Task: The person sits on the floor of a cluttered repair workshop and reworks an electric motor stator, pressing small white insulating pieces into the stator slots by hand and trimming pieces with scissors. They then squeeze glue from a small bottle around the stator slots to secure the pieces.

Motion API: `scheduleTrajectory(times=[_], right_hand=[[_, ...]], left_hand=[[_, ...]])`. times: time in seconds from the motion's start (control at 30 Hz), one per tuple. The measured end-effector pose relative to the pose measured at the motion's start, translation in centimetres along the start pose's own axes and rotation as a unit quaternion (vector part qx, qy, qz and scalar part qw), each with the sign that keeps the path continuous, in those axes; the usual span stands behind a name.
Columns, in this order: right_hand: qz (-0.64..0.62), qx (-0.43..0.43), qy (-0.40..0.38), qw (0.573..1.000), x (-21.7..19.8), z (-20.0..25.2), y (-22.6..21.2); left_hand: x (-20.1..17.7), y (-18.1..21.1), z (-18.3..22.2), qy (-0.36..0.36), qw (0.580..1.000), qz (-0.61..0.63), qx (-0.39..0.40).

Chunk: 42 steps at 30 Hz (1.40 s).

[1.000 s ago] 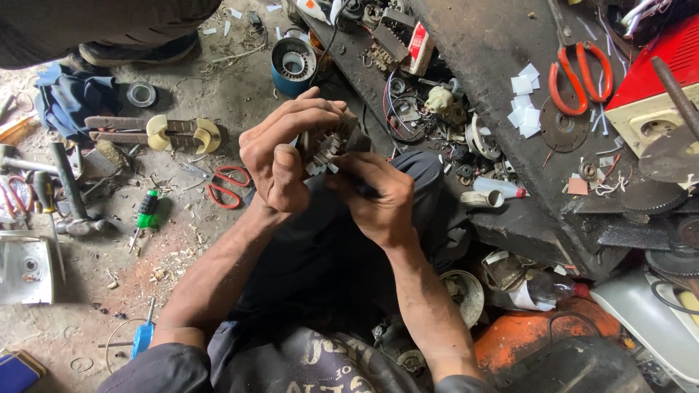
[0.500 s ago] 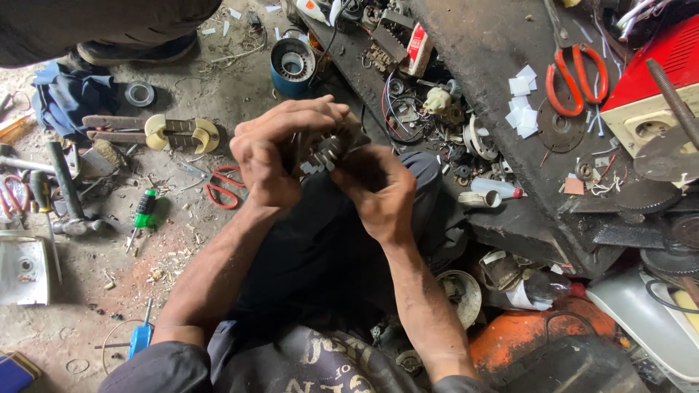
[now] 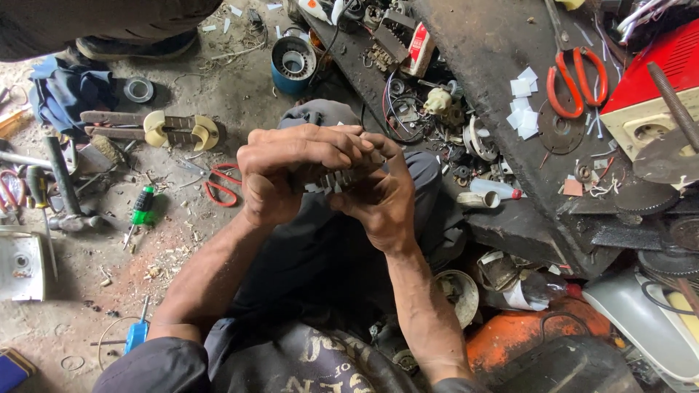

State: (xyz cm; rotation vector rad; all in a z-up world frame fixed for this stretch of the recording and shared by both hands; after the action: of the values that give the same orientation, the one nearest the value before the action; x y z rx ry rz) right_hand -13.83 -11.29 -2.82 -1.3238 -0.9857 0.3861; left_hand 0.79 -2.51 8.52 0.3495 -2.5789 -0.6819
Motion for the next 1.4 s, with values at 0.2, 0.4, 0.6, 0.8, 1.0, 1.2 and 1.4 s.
scheduleTrajectory(times=[0.2,0.4,0.6,0.8,1.0,1.2,1.4], right_hand=[[0.088,-0.028,0.009,0.996,-0.2,0.4,-0.5],[0.081,-0.008,0.025,0.996,-0.3,1.1,-0.6],[0.076,0.012,0.026,0.997,-0.3,1.6,-0.9],[0.133,-0.009,0.055,0.990,0.1,1.7,-1.3],[0.156,-0.021,0.059,0.986,0.0,1.4,-1.8],[0.165,-0.001,0.086,0.983,-1.2,2.0,-0.3],[0.123,0.069,0.096,0.985,-1.6,2.6,-0.4]], left_hand=[[0.3,0.0,0.4,-0.014,0.999,0.025,0.030],[1.0,1.4,-0.3,-0.034,0.999,0.031,0.012],[1.7,1.7,-0.3,-0.042,0.995,0.081,0.031],[2.2,2.3,-0.3,-0.050,0.994,0.079,0.063],[2.4,2.6,-0.2,-0.076,0.989,0.086,0.091],[2.2,2.7,-0.6,-0.093,0.989,0.082,0.079],[1.9,1.6,-0.4,-0.097,0.991,0.033,-0.088]])
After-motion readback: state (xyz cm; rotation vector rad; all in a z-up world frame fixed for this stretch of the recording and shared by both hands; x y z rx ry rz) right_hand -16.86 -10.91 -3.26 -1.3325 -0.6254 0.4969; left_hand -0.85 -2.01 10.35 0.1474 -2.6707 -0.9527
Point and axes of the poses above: each hand's wrist, its own z-axis away from the middle knuckle, its own x-axis out of the palm, y = z × x, the point moved 10 cm from there along -z, towards the middle knuckle, and after that the axes turned 11 degrees about x, right-handed, at the moved point
